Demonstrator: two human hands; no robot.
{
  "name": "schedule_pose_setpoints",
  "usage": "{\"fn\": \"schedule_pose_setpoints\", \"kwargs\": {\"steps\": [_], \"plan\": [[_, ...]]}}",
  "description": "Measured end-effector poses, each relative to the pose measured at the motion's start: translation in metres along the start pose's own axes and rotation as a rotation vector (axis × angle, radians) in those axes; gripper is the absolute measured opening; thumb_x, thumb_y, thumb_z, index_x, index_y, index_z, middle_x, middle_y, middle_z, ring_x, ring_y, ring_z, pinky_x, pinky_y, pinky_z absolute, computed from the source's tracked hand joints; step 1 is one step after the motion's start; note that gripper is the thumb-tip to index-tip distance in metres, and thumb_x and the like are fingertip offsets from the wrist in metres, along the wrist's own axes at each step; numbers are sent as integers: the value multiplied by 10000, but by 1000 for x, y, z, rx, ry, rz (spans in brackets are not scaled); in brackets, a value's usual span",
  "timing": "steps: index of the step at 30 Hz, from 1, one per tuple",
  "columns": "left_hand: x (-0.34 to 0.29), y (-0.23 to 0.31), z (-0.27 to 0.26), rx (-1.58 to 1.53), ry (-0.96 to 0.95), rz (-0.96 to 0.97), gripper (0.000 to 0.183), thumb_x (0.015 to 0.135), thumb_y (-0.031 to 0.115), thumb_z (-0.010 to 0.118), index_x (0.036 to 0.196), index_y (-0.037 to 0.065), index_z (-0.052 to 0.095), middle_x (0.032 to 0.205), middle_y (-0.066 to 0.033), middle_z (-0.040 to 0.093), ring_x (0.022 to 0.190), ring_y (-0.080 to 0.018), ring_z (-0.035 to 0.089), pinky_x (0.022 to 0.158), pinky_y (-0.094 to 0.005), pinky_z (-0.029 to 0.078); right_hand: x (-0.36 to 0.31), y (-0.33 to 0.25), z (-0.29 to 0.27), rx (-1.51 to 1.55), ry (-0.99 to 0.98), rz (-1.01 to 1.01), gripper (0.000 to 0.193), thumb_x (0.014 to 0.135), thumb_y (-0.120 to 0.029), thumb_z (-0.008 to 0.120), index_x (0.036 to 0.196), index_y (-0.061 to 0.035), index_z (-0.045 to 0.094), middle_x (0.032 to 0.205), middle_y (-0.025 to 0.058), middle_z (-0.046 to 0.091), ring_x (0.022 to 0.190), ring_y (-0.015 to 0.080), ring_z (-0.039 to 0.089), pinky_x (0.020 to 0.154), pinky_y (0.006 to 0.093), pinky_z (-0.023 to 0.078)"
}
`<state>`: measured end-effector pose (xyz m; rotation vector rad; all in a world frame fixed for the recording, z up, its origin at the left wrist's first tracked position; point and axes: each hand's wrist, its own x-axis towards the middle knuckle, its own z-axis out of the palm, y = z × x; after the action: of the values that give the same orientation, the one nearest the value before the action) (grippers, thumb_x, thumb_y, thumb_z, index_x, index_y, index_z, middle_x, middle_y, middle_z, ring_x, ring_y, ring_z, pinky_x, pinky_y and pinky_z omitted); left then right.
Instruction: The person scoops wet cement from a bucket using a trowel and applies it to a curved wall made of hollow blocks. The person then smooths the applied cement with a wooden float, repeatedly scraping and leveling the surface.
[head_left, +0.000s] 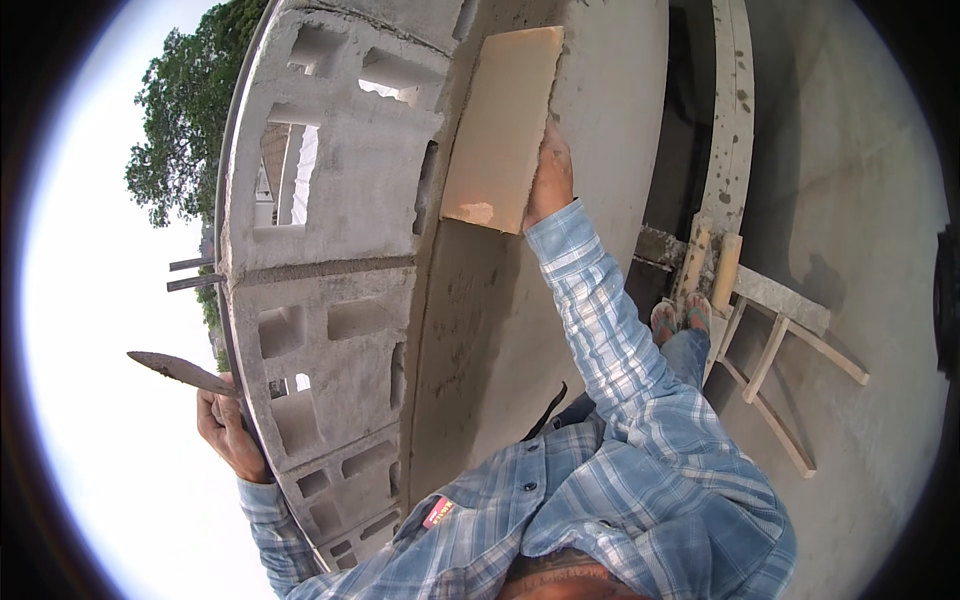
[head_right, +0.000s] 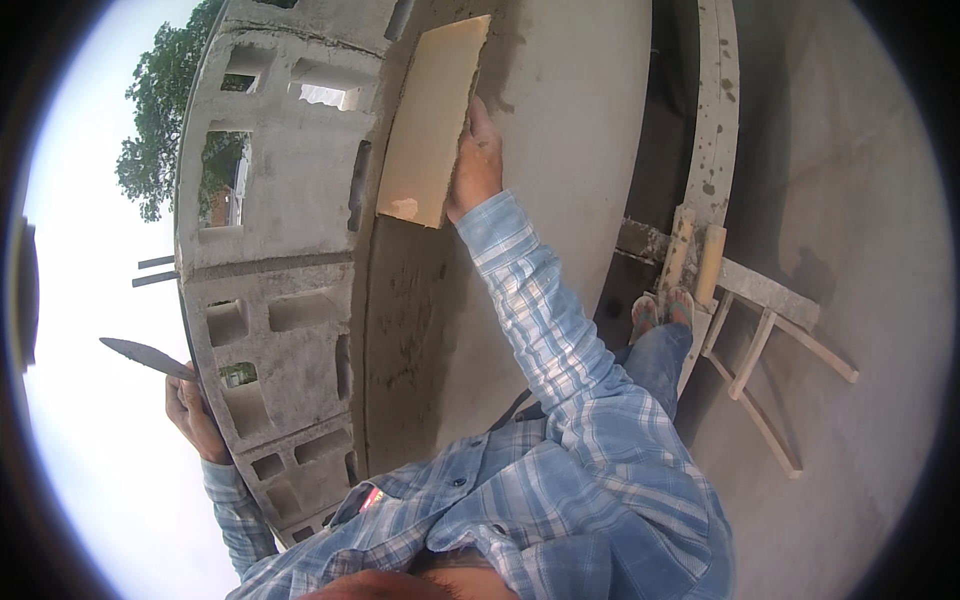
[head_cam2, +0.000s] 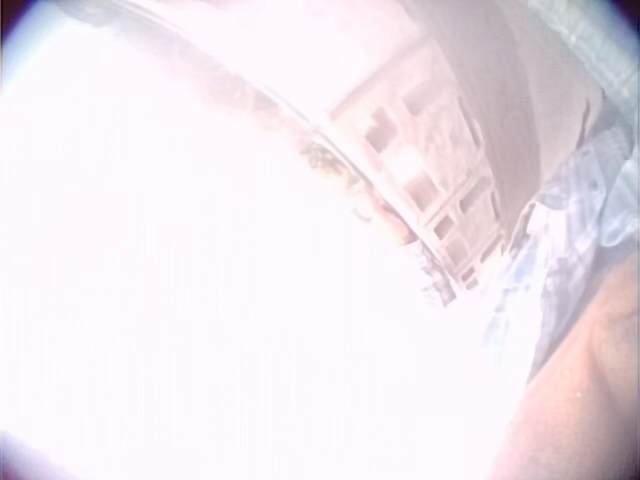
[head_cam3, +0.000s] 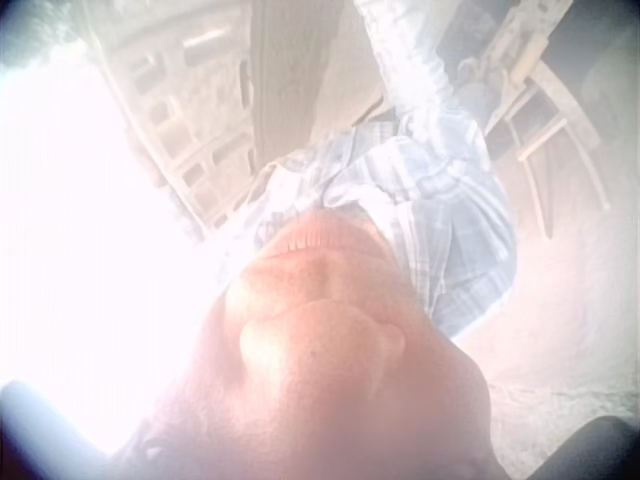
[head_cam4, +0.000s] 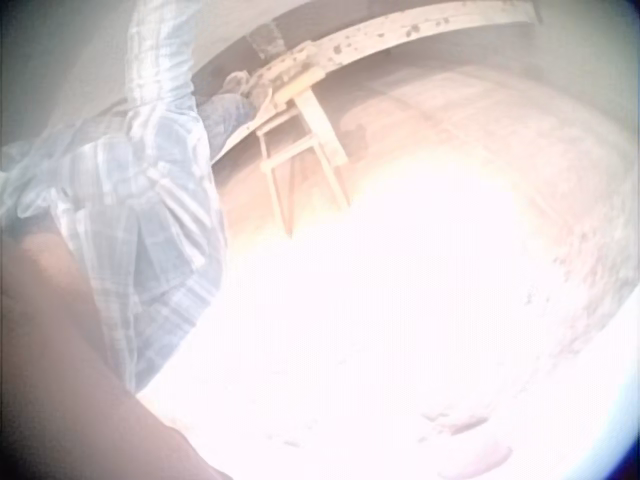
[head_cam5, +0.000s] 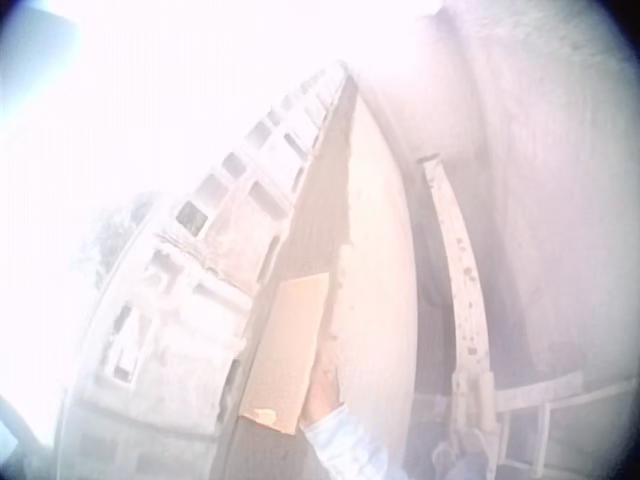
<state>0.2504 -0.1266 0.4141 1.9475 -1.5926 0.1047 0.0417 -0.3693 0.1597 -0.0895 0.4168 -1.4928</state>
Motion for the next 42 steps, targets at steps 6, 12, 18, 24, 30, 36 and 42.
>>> {"fn": "schedule_pose_setpoints", "kwargs": {"steps": [6,12,18,24,30,36,42], "plan": [[2,42,18,21,-61,-42,314,1003,314,583,1001,0,591,806,-2,580,715,-60,509,637,-214,399,23,-2,-8,29,-83,-19,371,1034,-238,500,1331,-15,488,1142,80,612,987,153,615,844,303,540],[7,35,17,28,-22,-34,325,1005,309,579,1028,-15,599,839,-21,599,752,-81,537,673,-230,422,30,-1,-3,10,-66,-53,408,1035,-301,516,1325,-14,494,1091,66,618,950,139,618,825,297,537],[6,38,22,65,4,-15,330,1006,298,576,1043,-28,605,873,-41,619,787,-100,557,710,-245,440,31,0,2,17,-41,-81,431,1034,-313,522,1334,-5,493,1106,74,620,958,136,617,827,294,537],[6,46,18,21,-77,-26,330,1004,290,577,1049,-36,604,898,-57,628,819,-111,566,732,-257,449,46,-2,-1,15,-27,-94,451,1033,-302,525,1359,7,478,1127,91,624,969,135,618,842,296,536],[4,39,26,25,-33,55,358,999,304,584,1053,-50,606,916,-66,633,827,-121,570,745,-266,452,67,-11,-5,20,-90,-111,422,1035,-283,519,1343,3,495,1116,80,627,954,143,623,822,295,540],[0,39,16,50,-39,22,376,991,318,592,1059,-51,610,905,-60,628,829,-122,569,740,-268,452,99,-18,3,-9,-65,-117,386,1024,-252,469,1329,-20,515,1157,84,626,987,180,642,828,328,562],[3,34,19,28,-8,20,344,996,320,584,1004,-23,606,863,-37,599,787,-104,541,710,-257,438,112,-27,-2,39,-55,-61,396,1025,-260,448,1346,-32,496,1203,108,618,1027,224,648,838,350,571]]}}
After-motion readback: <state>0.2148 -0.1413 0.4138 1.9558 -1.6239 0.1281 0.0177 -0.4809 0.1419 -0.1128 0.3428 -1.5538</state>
